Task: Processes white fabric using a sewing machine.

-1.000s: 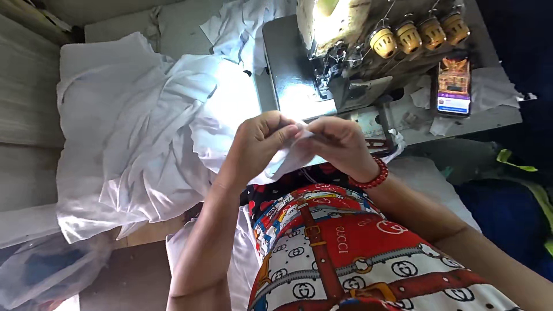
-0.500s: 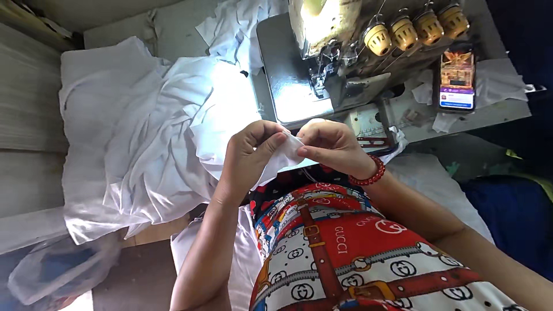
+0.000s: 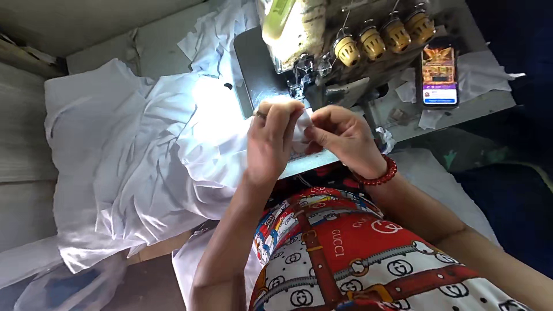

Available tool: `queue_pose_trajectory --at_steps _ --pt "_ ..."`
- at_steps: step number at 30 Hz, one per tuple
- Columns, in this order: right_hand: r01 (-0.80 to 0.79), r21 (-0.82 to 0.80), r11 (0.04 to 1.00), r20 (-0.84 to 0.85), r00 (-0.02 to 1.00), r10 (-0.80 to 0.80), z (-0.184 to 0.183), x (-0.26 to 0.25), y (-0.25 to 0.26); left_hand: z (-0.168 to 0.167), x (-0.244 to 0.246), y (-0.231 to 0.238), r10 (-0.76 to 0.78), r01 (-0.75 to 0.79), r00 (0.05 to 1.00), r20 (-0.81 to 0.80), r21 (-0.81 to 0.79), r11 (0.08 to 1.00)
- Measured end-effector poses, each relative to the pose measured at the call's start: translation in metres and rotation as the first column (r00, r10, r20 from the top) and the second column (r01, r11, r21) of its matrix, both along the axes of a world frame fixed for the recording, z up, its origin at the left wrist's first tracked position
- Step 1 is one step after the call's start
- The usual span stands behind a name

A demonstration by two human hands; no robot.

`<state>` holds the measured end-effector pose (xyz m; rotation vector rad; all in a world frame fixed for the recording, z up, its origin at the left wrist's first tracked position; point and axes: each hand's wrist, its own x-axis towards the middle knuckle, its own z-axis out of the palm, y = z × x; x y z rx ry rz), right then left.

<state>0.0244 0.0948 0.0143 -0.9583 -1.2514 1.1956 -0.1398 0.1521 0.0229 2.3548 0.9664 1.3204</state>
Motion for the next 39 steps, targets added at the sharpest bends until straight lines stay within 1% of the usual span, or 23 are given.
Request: queue_pose_trajectory --at_steps 3,4,6,8,10,12,14,16,19,22,25,28,30,32,35,37,39 --pt "0.114 -0.091 0.989 0.151 0.984 -0.100 -0.018 0.011 0.000 -0.028 0.016 0.012 0.018 -0.022 0.992 -0.122 -0.036 0.999" --pt "0.137 -0.100 0.985 0.163 0.979 -0.120 -0.024 0.012 0.000 -0.032 0.018 0.010 0.047 -0.055 0.986 -0.159 -0.043 0.998" --pt "0.146 -0.100 0.984 0.131 0.982 -0.133 -0.033 0.010 -0.001 -0.036 0.019 0.004 0.085 -0.097 0.980 -0.178 -0.059 0.994" --pt "0.126 -0.065 0.990 0.093 0.988 -0.119 -0.039 0.007 -0.002 -0.034 0.014 0.000 0.069 -0.093 0.981 -0.184 -0.130 0.987" --pt "0.109 -0.020 0.994 0.107 0.989 -0.107 -0.040 0.008 0.001 -0.028 0.008 0.000 0.024 -0.069 0.976 -0.216 -0.206 0.976" --pt "0.124 0.035 0.992 0.181 0.975 -0.128 -0.038 0.010 0.007 -0.023 0.003 0.002 -0.019 -0.042 0.969 -0.246 -0.242 0.969" --pt "0.153 0.106 0.983 0.303 0.936 -0.179 -0.036 0.012 0.013 -0.022 0.001 0.010 -0.037 -0.030 0.967 -0.253 -0.257 0.966" --pt "0.171 0.176 0.969 0.429 0.873 -0.232 -0.035 0.012 0.017 -0.025 0.002 0.023 -0.047 -0.003 0.973 -0.228 -0.215 0.977" --pt "0.176 0.228 0.957 0.514 0.813 -0.272 -0.038 0.011 0.018 -0.027 0.000 0.035 -0.086 0.044 0.976 -0.202 -0.206 0.977" --pt "0.139 0.240 0.961 0.538 0.805 -0.251 -0.045 0.012 0.015 -0.025 0.000 0.044 -0.073 0.017 0.975 -0.211 -0.258 0.966" --pt "0.109 0.222 0.969 0.546 0.810 -0.216 -0.047 0.012 0.010 -0.019 0.003 0.069 -0.018 -0.054 0.970 -0.241 -0.287 0.956" --pt "0.078 0.197 0.977 0.550 0.816 -0.176 -0.044 0.013 0.007 -0.022 0.010 0.094 0.103 -0.148 0.964 -0.247 -0.170 0.974" --pt "0.059 0.204 0.977 0.538 0.827 -0.162 -0.042 0.012 0.006 -0.022 0.011 0.101 0.136 -0.169 0.965 -0.222 -0.138 0.976" --pt "0.031 0.220 0.975 0.516 0.844 -0.143 -0.040 0.010 0.004 -0.020 0.006 0.099 0.124 -0.162 0.966 -0.227 -0.159 0.974" --pt "-0.025 0.291 0.956 0.477 0.870 -0.122 -0.038 0.005 0.002 -0.018 -0.011 0.084 0.114 -0.172 0.970 -0.216 -0.275 0.946" --pt "-0.048 0.364 0.930 0.463 0.876 -0.136 -0.040 0.002 0.001 -0.024 -0.029 0.065 0.149 -0.190 0.972 -0.180 -0.236 0.953" --pt "-0.062 0.434 0.899 0.448 0.880 -0.156 -0.043 -0.001 0.000 -0.027 -0.044 0.038 0.218 -0.243 0.967 -0.129 -0.223 0.944"
